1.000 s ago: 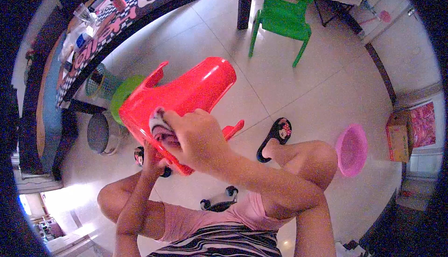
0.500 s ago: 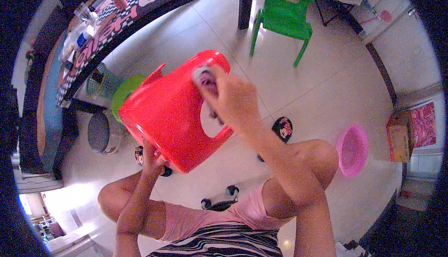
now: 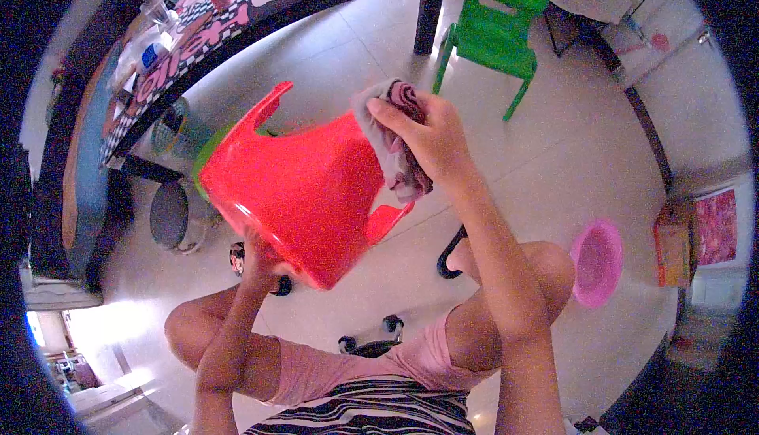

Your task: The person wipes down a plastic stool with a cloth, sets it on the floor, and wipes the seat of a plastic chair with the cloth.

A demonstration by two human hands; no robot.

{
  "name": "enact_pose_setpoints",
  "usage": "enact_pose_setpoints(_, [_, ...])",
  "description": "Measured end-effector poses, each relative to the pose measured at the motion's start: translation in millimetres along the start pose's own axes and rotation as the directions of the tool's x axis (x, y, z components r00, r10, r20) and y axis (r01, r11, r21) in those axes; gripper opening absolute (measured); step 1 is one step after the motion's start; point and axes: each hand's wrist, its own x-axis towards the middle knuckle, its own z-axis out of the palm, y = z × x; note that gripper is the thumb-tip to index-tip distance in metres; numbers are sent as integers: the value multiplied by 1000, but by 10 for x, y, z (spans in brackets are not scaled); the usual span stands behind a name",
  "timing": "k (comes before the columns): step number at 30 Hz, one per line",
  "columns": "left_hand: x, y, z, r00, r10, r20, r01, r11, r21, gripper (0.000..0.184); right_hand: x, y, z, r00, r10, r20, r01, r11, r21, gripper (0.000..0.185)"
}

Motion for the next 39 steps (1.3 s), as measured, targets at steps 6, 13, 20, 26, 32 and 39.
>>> enact_pose_setpoints(6, [26, 85, -12, 912, 224, 344, -359, 841, 403, 106, -104, -228, 129, 888, 244, 390, -284, 958, 47, 43])
enact_pose_setpoints(13, [4, 246, -1, 870, 219, 443, -401, 836, 374, 97, -205, -7, 403, 803, 287, 522, -370, 927, 60, 43])
enact_pose_setpoints(20, [70, 164, 23, 848, 212, 486, -418, 831, 367, 91, -268, 161, 630, 767, 314, 559, -497, 842, 210, 39])
enact_pose_setpoints(26, [141, -9, 52, 807, 169, 566, -413, 846, 337, 93, -338, 234, 701, 797, 278, 536, -488, 820, 300, 34])
enact_pose_setpoints(32, [129, -34, 49, 862, 136, 489, -341, 868, 361, 64, -348, 176, 644, 833, 285, 475, -430, 873, 230, 33])
enact_pose_setpoints(39, [181, 74, 64, 867, -382, 320, 497, 618, -608, 47, -350, 190, 563, 898, 198, 393, -263, 957, 120, 27])
